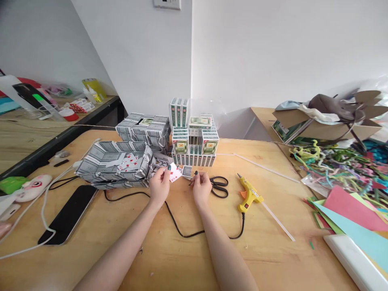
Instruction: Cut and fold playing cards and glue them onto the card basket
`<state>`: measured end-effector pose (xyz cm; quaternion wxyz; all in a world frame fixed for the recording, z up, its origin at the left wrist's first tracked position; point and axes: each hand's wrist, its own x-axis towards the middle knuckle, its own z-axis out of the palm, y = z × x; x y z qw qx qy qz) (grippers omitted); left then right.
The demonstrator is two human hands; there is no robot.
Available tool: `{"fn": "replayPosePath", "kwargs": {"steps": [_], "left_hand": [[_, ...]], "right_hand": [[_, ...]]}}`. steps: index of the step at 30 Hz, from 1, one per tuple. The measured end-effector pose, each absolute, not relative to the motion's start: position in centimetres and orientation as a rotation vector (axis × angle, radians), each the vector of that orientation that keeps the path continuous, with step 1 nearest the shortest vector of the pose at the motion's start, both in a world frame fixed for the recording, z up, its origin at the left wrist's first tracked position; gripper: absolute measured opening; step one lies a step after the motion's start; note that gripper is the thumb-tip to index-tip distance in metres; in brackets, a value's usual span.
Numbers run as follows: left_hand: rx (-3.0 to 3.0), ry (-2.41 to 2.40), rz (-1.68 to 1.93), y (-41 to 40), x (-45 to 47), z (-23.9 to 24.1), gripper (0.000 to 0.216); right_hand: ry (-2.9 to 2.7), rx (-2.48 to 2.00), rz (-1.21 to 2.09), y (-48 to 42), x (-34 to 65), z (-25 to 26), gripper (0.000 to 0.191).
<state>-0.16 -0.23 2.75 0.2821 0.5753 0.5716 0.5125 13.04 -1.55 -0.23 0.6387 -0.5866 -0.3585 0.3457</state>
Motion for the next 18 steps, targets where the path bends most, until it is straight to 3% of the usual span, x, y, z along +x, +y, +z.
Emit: {"fn": "replayPosePath", "kwargs": {"steps": [5,8,12,18], "left_hand": [[1.882,1.428,0.788,0.1,-0.7,2.6,0.017],[2.037,1.459,0.707,0.4,-0.2,2.8,0.015],[2.239,1.517,0.648,1.5,0.8,3.9,0.023],[2.506,1.322,0.117,4.5,1.7,5.7,0.034]], "right_hand": [[-0.781,-1.405,0.682,-1.7,13.3,-0.3,0.029],[-0.732,-1.387,0.718,-1.6,13.4,-0.2,0.029],[-0.700,-1.358,0.765,-1.4,13.5,-0.1,0.029],[-0.704,-1.339,0.805,-1.4,13.5,0.0,0.026]]}}
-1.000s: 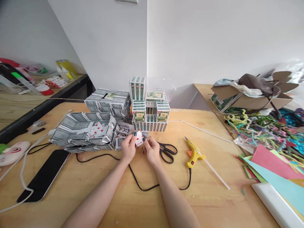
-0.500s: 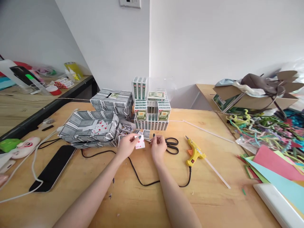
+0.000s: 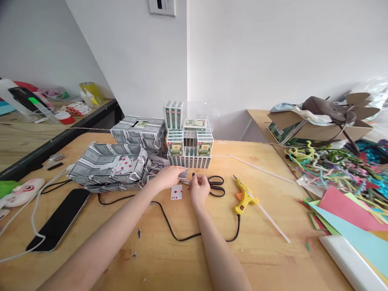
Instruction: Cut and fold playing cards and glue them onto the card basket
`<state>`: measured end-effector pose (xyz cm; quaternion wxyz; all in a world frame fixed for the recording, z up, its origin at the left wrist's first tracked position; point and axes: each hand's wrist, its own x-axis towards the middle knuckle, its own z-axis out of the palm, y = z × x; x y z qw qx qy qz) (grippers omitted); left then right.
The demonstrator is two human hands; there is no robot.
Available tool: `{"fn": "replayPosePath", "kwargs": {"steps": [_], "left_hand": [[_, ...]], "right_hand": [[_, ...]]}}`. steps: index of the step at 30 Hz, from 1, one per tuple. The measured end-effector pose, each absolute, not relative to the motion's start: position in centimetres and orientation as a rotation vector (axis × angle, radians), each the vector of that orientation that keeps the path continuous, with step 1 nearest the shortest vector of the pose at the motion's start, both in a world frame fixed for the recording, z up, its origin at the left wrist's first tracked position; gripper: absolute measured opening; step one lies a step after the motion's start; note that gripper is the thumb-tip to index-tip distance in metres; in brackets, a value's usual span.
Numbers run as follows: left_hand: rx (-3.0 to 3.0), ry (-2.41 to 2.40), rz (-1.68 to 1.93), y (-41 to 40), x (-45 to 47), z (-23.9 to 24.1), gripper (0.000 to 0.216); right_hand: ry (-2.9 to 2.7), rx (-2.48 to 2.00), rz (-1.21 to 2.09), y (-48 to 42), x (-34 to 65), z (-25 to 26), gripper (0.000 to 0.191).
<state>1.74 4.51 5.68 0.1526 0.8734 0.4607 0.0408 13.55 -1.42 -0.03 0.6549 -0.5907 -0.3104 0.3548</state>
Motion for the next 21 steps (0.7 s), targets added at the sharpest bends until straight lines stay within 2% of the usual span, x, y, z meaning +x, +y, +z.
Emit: {"fn": "replayPosePath", "kwargs": {"steps": [10,21], "left_hand": [[2.787,1.253,-0.259,5.5,3.0,6.5,0.022],[2.810,1.213,-0.335,5.3,3.7,6.7,0.019]], "right_hand": [[-0.679,-1.334,0.821,-1.5,13.5,0.2,0.021],[-0.672,-1.350,0.832,-1.3,13.7,-0.2,0.024]]}}
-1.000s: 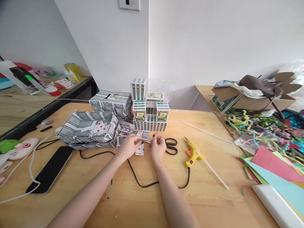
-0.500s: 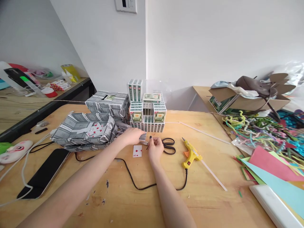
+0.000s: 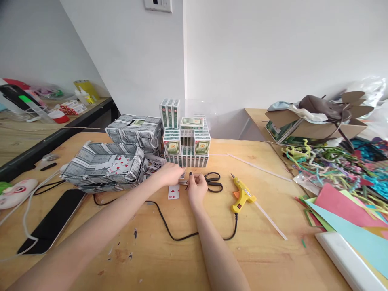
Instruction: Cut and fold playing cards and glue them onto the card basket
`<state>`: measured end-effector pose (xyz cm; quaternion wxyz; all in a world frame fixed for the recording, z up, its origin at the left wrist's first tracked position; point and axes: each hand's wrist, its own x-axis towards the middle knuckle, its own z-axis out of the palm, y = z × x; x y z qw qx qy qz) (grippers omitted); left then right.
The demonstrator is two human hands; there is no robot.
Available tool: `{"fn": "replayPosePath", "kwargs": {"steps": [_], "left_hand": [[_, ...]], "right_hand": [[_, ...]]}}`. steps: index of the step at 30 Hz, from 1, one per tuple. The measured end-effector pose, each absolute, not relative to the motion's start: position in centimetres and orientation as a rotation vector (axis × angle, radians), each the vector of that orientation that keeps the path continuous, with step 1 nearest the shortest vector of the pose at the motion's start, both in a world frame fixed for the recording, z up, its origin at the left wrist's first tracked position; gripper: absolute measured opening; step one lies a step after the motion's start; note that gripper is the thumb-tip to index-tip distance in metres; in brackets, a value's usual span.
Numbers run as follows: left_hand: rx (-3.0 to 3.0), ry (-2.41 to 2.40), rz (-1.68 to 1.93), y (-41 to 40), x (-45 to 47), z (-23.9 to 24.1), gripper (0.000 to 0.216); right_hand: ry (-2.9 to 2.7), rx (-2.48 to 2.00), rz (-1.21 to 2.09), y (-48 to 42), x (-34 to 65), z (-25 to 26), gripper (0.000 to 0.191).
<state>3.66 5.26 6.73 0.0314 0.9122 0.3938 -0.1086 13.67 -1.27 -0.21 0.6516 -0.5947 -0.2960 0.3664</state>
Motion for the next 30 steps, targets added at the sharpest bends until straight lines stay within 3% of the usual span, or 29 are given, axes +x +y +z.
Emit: {"fn": "replayPosePath", "kwargs": {"steps": [23,30], "left_hand": [[2.862,1.213,-0.286,5.0,3.0,6.2,0.029],[2.861,1.282,-0.079,5.0,2.8,5.3,0.029]], "right_hand": [[-0.663,-1.301,0.854,-1.2,13.6,0.0,0.025],[-0.671,-1.295,0.846,-1.1,13.7,-0.2,0.024]]}}
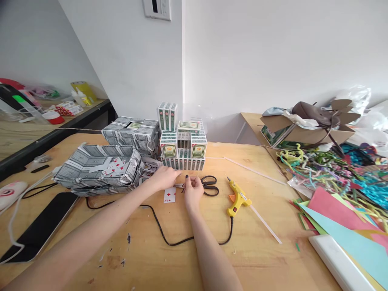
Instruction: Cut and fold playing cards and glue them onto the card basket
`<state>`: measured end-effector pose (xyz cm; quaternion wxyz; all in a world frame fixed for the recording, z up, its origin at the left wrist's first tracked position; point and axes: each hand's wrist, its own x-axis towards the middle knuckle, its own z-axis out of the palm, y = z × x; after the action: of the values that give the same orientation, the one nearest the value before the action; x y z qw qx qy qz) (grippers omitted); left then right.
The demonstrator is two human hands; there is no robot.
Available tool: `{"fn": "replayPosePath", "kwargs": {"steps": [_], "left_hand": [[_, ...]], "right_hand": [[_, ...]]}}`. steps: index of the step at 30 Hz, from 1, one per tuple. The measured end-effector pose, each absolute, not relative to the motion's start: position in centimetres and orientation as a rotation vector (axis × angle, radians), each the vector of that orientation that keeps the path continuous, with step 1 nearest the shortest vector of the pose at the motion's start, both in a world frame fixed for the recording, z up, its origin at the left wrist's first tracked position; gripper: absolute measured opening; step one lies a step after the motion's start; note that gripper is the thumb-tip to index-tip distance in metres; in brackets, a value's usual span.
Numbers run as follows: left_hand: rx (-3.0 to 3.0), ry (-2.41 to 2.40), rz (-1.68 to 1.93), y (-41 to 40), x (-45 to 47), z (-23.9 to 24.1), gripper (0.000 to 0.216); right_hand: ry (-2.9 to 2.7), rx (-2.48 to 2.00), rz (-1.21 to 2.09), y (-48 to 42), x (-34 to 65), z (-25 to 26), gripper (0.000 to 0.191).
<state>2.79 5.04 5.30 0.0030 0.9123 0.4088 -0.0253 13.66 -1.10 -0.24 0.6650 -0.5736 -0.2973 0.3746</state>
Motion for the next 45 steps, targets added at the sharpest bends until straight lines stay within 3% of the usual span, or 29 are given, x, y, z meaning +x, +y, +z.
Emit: {"fn": "replayPosePath", "kwargs": {"steps": [8,14,17,19,31,40,45], "left_hand": [[2.370,1.596,0.734,4.0,2.0,4.0,0.023],[1.285,1.314,1.044,2.3,2.7,3.4,0.022],[1.054,1.224,1.126,1.7,3.5,2.4,0.019],[1.039,1.204,1.205,1.3,3.8,1.7,0.018],[1.636,1.366,1.303,0.5,3.0,0.6,0.018],[1.735,1.476,1.273,0.4,3.0,0.3,0.025],[1.639,1.543,1.428,0.5,2.4,0.8,0.023]], "right_hand": [[-0.659,-1.269,0.827,-1.2,13.6,-0.3,0.018],[-0.929,-1.019,0.970,-2.1,13.4,0.3,0.044],[-1.040,-1.099,0.882,-2.0,13.4,0.1,0.025],[-1.033,-1.181,0.807,-1.7,13.4,-0.2,0.017],[-1.228,-1.267,0.519,-1.7,13.7,-0.8,0.015],[-1.135,-1.320,0.587,-2.0,13.9,-0.5,0.017],[-1.025,-1.316,0.657,-2.1,13.7,-0.3,0.025]]}}
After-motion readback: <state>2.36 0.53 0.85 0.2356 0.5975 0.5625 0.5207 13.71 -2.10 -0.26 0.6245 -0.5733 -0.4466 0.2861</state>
